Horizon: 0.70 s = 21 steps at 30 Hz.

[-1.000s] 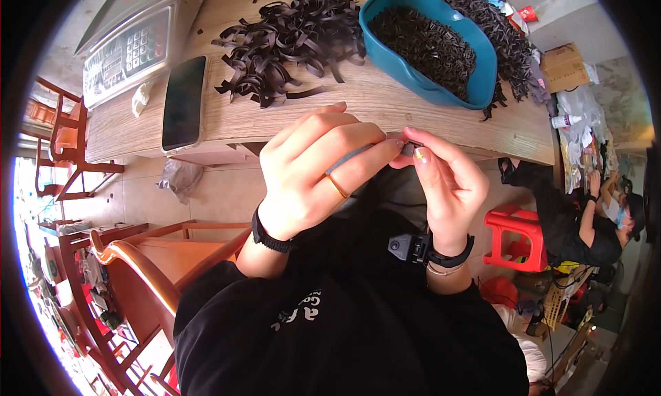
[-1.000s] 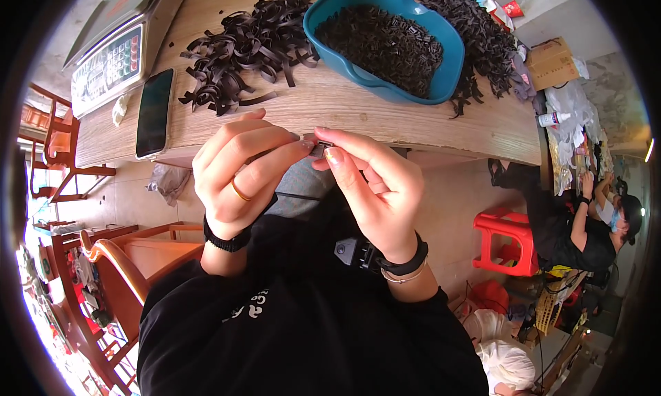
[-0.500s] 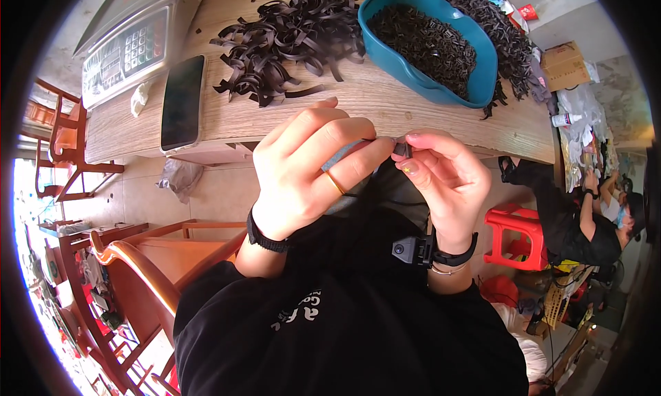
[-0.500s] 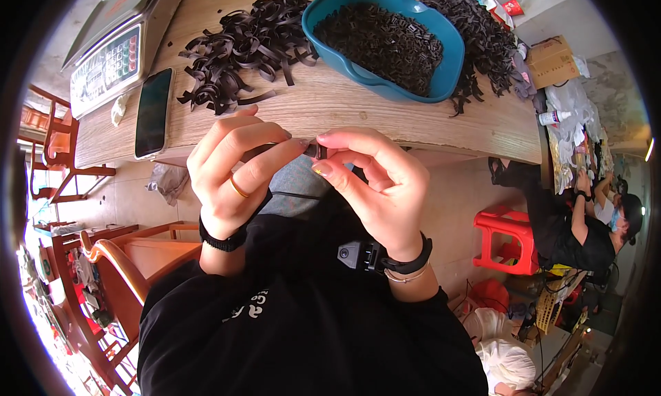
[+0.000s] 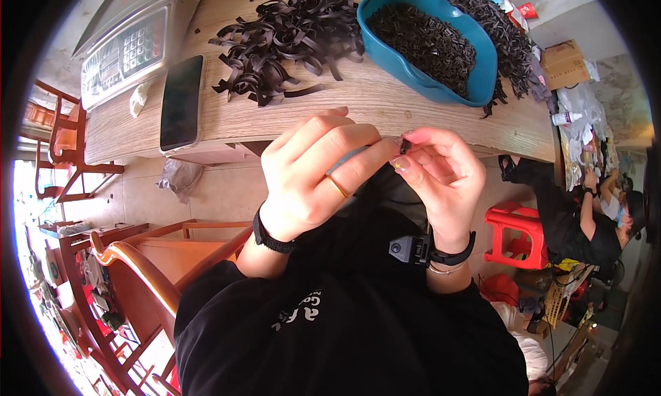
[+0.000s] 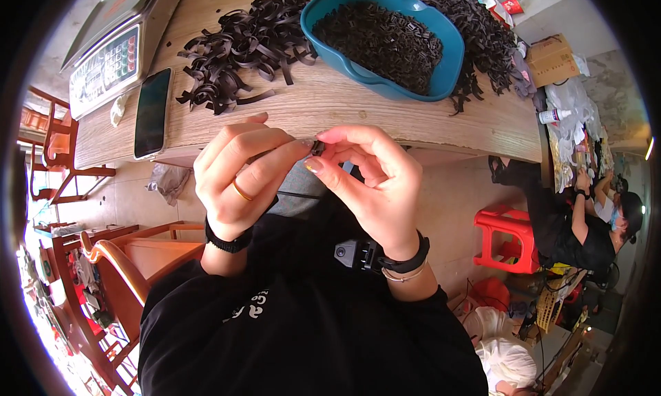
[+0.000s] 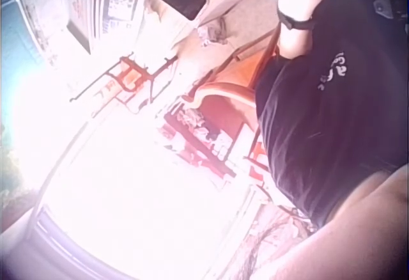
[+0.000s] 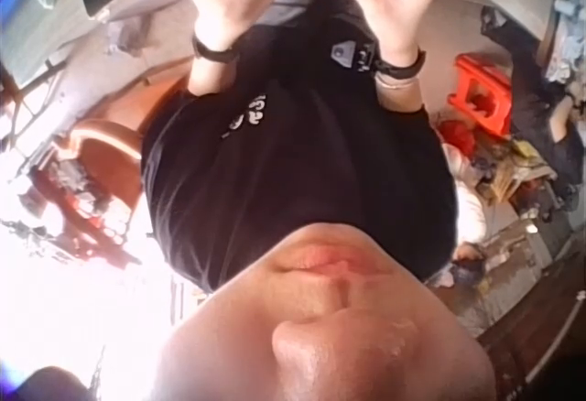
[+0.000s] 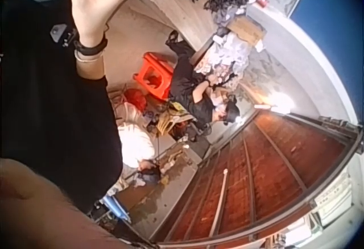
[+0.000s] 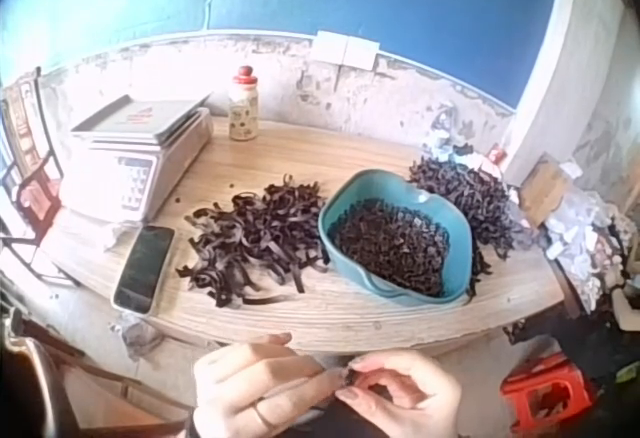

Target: Manually assembling metal buckles onto small black straps in a manufacturing setting.

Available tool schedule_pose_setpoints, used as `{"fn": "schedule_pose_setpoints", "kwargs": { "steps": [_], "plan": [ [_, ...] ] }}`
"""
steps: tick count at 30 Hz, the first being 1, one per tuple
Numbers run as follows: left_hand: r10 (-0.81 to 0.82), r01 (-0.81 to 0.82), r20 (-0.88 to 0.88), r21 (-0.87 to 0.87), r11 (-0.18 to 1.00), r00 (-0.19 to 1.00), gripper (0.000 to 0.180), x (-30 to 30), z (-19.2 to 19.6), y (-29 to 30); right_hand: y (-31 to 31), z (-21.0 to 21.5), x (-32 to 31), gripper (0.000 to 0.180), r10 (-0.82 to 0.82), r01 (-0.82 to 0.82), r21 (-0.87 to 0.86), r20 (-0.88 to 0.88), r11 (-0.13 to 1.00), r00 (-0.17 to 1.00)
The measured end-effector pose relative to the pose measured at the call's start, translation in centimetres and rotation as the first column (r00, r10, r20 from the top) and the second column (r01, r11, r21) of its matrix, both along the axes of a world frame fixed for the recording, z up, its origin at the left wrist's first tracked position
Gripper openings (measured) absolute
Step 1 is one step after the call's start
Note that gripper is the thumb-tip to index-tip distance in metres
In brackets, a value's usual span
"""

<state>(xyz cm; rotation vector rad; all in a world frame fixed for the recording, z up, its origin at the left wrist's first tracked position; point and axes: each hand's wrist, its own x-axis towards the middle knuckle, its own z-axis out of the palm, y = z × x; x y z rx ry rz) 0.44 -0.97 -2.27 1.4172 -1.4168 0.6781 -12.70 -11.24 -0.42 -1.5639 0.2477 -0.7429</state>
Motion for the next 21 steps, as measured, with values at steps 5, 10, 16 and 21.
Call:
{"fn": "schedule_pose_setpoints", "kwargs": {
  "steps": [5,10,16,21],
  "plan": [
    [-0.084,0.084,-0.036,0.022,0.996,0.996,0.027,0.5,0.4,-0.3,-0.6,-0.6,-0.2,0.023,0.032,-0.038,0.131,0.053,0.991,0.998],
    [-0.089,0.09,-0.048,0.011,0.996,0.995,0.027,0.2,0.4,0.1,-0.3,0.2,-0.2,0.023,0.084,-0.09,0.194,0.04,0.977,0.996],
    [-0.219,0.199,-0.189,-0.118,0.973,0.957,0.024,-0.3,-0.5,-0.4,-0.1,0.1,-0.1,0.024,0.128,-0.131,0.229,0.03,0.964,0.991],
    [-0.361,0.339,-0.358,-0.127,0.932,0.861,0.021,-0.2,0.0,0.0,0.3,-0.2,-0.1,0.026,-0.004,0.004,0.057,0.006,0.998,1.0]
  ]
}}
